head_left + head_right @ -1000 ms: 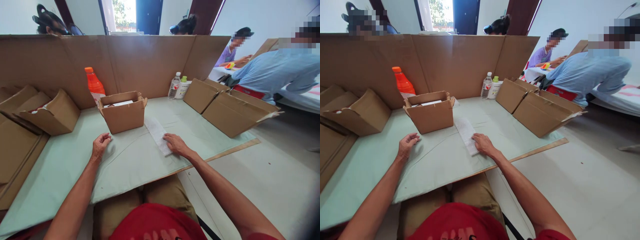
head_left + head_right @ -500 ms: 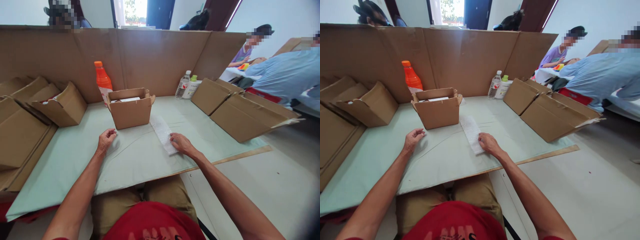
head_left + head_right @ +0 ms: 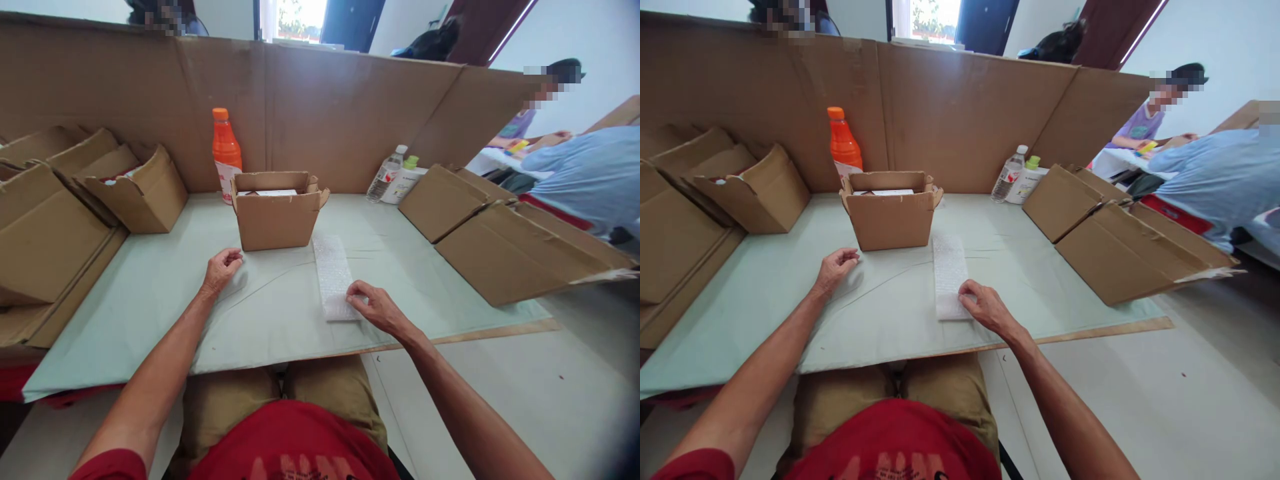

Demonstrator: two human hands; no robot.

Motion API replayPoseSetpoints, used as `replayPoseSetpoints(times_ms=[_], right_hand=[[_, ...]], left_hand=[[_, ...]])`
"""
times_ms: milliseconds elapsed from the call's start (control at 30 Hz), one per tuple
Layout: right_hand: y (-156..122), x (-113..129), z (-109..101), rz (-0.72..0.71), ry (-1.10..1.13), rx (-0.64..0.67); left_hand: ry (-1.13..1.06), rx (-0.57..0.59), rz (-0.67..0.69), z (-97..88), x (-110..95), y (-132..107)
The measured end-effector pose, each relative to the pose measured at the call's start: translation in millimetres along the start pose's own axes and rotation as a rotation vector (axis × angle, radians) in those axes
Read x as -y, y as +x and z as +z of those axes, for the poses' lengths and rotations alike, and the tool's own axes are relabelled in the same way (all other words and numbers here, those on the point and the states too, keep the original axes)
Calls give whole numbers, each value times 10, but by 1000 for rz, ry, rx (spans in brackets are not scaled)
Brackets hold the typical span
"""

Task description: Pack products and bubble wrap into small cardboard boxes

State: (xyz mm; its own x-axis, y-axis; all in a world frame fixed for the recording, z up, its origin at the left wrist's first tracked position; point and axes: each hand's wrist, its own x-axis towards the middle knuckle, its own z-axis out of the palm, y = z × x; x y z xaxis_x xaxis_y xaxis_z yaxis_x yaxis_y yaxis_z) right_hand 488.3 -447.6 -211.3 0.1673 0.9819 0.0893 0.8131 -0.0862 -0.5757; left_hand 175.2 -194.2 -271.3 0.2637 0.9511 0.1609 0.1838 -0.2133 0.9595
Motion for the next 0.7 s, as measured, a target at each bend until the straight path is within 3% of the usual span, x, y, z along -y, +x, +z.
replayPoseSetpoints(times_ms=[433, 567, 700], right_hand=[[-4, -247, 123, 120, 83, -22], [-73, -172, 117, 91, 73, 18], [-242, 24, 44, -6, 78, 27]], left_hand=[[74, 21, 9, 15, -17, 16], [109, -3, 25, 26, -53, -7], [166, -120, 60, 18, -213, -160]])
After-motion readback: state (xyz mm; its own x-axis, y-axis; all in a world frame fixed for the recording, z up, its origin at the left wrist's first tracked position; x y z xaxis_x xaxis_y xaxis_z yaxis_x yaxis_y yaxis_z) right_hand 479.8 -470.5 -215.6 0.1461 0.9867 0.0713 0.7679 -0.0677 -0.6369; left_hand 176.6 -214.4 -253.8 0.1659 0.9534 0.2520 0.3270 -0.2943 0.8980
